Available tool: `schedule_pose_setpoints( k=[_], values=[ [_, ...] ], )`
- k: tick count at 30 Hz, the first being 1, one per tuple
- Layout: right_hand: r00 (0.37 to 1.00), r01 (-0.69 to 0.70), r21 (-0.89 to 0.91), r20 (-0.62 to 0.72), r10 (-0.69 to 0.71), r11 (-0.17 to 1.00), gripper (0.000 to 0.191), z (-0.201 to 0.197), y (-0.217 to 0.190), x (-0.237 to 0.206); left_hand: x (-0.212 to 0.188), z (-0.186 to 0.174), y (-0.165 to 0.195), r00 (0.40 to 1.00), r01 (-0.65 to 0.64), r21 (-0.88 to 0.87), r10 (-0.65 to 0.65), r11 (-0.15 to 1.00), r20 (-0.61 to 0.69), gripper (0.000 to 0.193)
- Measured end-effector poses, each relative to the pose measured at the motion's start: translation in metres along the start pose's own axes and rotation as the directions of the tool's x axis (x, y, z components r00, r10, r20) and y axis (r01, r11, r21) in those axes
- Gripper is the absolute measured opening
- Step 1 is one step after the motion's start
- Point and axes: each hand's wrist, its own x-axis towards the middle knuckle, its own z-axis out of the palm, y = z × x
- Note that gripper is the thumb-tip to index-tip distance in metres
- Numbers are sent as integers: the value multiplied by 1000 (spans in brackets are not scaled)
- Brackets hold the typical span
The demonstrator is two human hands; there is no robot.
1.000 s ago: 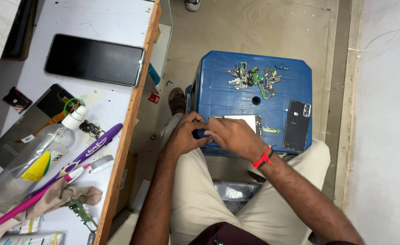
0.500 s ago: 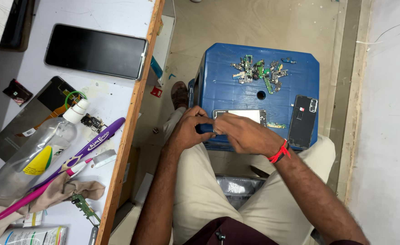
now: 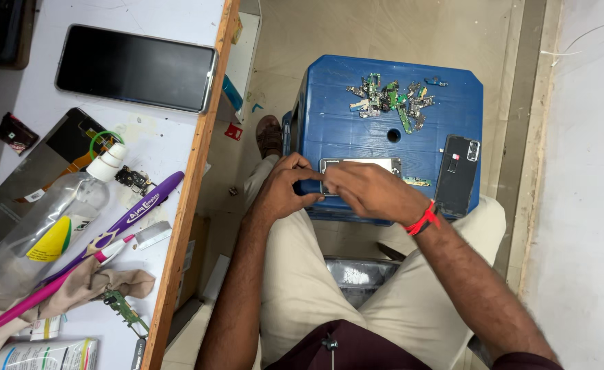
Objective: The person sits with a blue stool on their lap and repairs a disassembled smartphone, using a screwdriver to work on the phone's frame and internal components while other phone parts and boards lie on the stool and nearby desk. At the end, the person picks up the phone and presses its screen with their fingers.
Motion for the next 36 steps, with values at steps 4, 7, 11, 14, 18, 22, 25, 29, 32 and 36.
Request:
schedule_pose_setpoints(
  k=[4,7,11,14,18,22,25,29,32,36],
  values=[
    [998,-18,48,55,16,999,17,-7,5,1,-1,-1,2,999,-36,2,36,999,-23,49],
    [997,-73,114,-23,76,991,13,-13,9,-6,0,-3,4,998,-58,-10,58,998,-24,48],
    [946,-114,136,-288,149,984,14,-19,23,-37,0,-1,5,995,-85,17,86,996,-45,50],
    [838,-195,139,-491,239,971,20,-21,36,-74,0,0,5,997,-62,2,62,998,-35,50],
    [747,-280,144,-589,309,949,24,-16,53,-111,3,0,7,998,-52,2,52,999,-23,50],
    [743,-292,50,-616,260,955,24,-3,53,-121,6,1,9,1000,-8,17,7,1000,9,51],
    [772,-295,-89,-609,183,951,21,8,50,-114,4,1,7,999,-47,9,47,999,8,50],
    [776,-362,-162,-598,201,918,21,0,49,-111,5,2,3,999,-39,4,39,999,10,50],
    [766,-382,-161,-606,215,910,20,-8,50,-115,5,1,2,999,-44,2,44,999,2,49],
    [765,-393,-135,-596,242,910,21,-8,54,-118,6,3,1,1000,-23,15,23,1000,7,49]
  ],
)
